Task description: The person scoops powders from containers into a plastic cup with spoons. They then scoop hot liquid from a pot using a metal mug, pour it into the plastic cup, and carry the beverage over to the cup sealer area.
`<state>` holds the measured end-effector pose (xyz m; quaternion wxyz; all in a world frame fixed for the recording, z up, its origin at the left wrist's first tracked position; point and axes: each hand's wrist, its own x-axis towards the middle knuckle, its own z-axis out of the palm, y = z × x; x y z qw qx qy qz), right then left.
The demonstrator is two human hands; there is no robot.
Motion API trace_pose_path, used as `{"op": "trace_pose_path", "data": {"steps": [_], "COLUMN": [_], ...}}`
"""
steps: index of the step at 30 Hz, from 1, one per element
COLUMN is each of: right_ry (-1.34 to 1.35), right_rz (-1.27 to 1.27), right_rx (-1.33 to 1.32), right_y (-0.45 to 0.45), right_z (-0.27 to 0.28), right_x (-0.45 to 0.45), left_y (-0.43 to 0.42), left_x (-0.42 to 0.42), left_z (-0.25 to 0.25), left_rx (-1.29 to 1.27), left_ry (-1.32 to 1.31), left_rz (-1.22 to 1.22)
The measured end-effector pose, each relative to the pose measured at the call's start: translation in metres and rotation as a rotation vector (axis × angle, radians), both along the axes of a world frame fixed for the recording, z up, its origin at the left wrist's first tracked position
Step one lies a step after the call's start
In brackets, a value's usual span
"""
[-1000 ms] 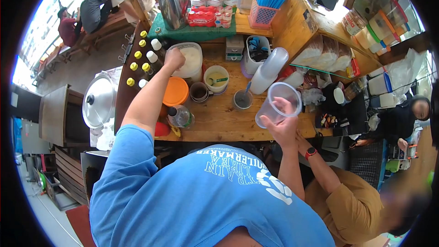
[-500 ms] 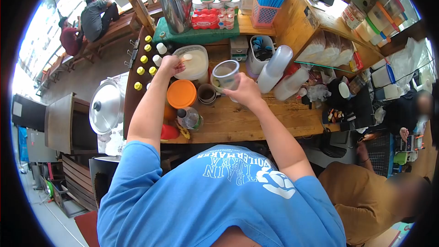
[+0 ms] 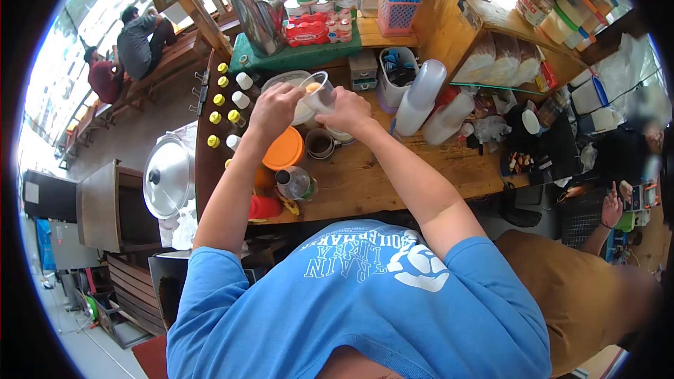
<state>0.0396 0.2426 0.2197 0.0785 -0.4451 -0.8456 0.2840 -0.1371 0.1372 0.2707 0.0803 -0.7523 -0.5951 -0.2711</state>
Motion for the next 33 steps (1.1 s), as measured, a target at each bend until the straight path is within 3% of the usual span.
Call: {"op": "trace_pose_path", "data": {"steps": [4,7,9,10,12,13,15,22,24,25,27,30,32,33], "right_ry": [0.055,0.162,0.487,0.488,0.825,0.809,0.964,0.971,1.053,0.954,0.904,0.853,0.750,0.710], "right_rz": [-0.040,-0.025,0.047,0.031,0.092,0.075,-0.250,-0.319,-0.571,-0.591,-0.560,-0.429,-0.393,-0.373], "right_rx": [0.040,0.019,0.118,0.125,0.358,0.370,0.135,0.258,0.093,0.203,0.132,-0.008,-0.086,-0.085], "right_y": [-0.002,-0.004,-0.012,-0.018,-0.027,-0.025,-0.030,-0.034,-0.042,-0.045,-0.056,-0.066,-0.071,-0.068], "right_z": [-0.011,-0.012,-0.003,0.004,0.021,0.023,0.024,0.048,0.056,0.056,0.063,0.050,0.051,0.037], "right_x": [0.014,0.035,0.060,0.080,0.128,0.146,0.183,0.280,0.309,0.316,0.311,0.269,0.237,0.219], "left_y": [0.004,0.014,0.017,0.016,0.019,0.022,0.026,0.053,0.061,0.065,0.071,0.084,0.089,0.082], "left_x": [-0.002,-0.014,-0.019,-0.023,-0.033,-0.038,-0.045,-0.049,-0.054,-0.055,-0.065,-0.073,-0.081,-0.069], "left_z": [0.004,-0.013,-0.021,-0.026,-0.041,-0.048,-0.064,-0.071,-0.073,-0.076,-0.099,-0.114,-0.127,-0.107], "left_rx": [0.128,0.085,-0.052,-0.052,-0.148,-0.175,-0.258,-0.364,-0.383,-0.403,-0.343,-0.572,-0.520,-0.541], "left_ry": [-0.207,-0.298,-0.370,-0.367,-0.308,-0.295,-0.248,-0.125,-0.085,-0.086,-0.115,-0.108,-0.241,-0.538], "left_rz": [0.115,0.222,0.358,0.340,0.432,0.458,0.503,0.663,0.642,0.621,0.580,0.628,0.710,0.797]}}
